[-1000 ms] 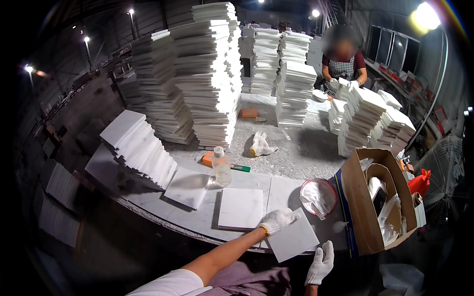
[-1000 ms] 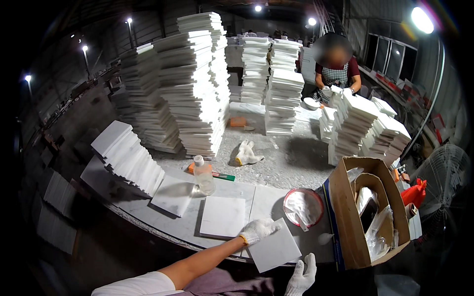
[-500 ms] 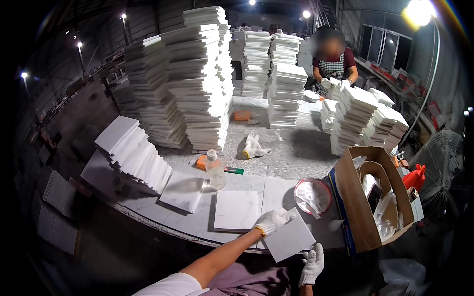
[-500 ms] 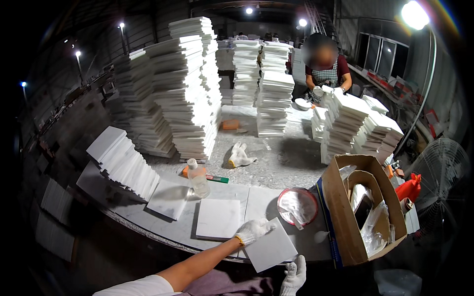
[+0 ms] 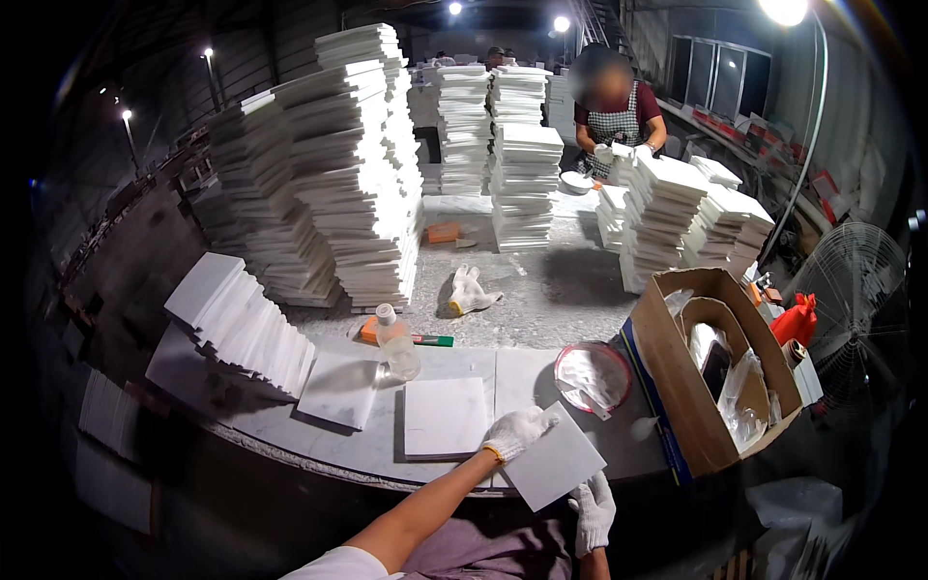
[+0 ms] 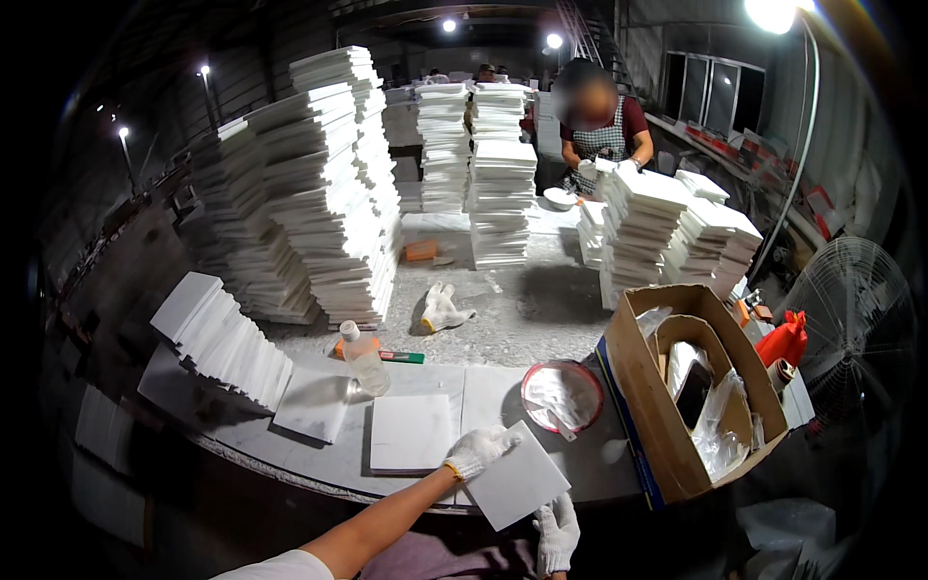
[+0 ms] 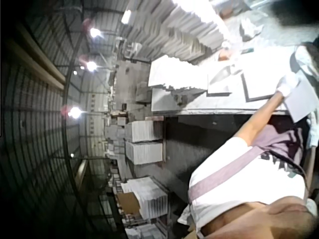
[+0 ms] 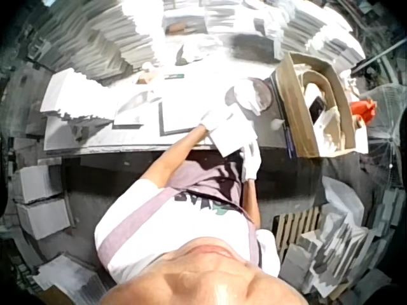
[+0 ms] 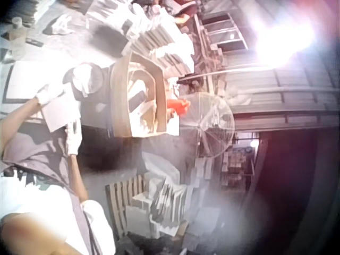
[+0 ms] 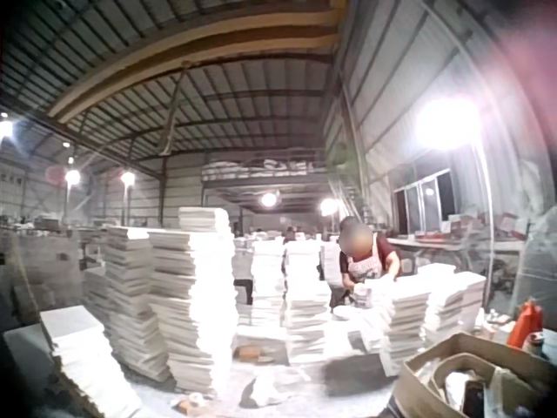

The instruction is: The person scrapes the edges of white rectangular tiles with a metal tool, then stacks them on a table. The person handles tiles one at a time, rotating them to scrape different sides before stacking.

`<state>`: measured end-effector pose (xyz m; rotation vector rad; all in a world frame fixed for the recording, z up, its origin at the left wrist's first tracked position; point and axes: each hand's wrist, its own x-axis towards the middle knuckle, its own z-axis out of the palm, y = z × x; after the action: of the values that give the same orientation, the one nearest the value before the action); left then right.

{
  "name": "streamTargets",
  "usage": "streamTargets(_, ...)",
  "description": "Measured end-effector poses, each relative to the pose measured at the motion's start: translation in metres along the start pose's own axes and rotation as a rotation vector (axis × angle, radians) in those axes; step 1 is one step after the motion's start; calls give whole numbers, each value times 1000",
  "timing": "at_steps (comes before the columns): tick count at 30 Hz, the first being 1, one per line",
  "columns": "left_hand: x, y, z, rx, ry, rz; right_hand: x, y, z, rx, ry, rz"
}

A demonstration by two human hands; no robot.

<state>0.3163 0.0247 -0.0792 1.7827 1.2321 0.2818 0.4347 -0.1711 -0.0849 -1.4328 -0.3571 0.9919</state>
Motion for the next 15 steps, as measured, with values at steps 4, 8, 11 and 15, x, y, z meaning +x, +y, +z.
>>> streamTargets(4,-5,7,-3,-53,-23,2,-2,0,2,44,-66,41)
streamTargets(8,-7,8,-4,-57,-3,26,0,5,2,61,-82,87)
streamTargets(11,-9,12,-5,-79,-39,-13,3,8,1,70,-89,96)
streamTargets(15,-5,4,-1,-71,-6,22,2,4,1,57,-121,101)
